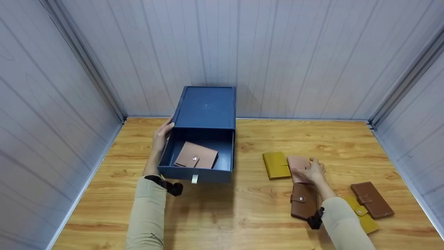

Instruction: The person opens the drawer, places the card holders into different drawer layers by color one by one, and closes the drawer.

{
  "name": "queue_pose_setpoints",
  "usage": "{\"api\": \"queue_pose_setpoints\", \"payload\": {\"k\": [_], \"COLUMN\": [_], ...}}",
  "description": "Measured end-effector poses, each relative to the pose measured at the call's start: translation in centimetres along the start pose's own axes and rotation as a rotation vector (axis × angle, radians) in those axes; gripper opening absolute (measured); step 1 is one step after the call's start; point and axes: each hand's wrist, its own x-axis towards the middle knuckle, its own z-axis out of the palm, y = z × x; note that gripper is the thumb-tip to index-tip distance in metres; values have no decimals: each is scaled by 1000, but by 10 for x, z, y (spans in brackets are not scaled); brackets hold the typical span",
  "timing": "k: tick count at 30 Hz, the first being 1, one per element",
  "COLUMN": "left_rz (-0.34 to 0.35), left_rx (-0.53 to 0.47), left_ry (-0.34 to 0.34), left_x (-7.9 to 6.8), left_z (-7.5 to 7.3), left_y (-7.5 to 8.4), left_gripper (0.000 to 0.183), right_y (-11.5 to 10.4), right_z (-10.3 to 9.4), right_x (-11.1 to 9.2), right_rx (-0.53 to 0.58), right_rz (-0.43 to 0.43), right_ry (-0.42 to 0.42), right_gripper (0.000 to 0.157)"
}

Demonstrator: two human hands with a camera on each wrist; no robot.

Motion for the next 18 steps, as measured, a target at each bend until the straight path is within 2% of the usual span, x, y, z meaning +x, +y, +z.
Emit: {"api": "queue_pose_setpoints", "payload": {"k": [7, 18], "left_rz": [-4, -11], "left_rx": [-17, -27], "left_ry": [13, 8], "left_x": [0, 1], "left_z": [2, 1], "left_y": [-1, -1], "left_gripper": [40, 41], "right_y": [3, 5], "right_z": [1, 7], "right_x": [-1, -5], "right_rx": [-19, -57], "right_rz": [17, 2], "right_ry": [-24, 1], "right_gripper": [96, 102]}}
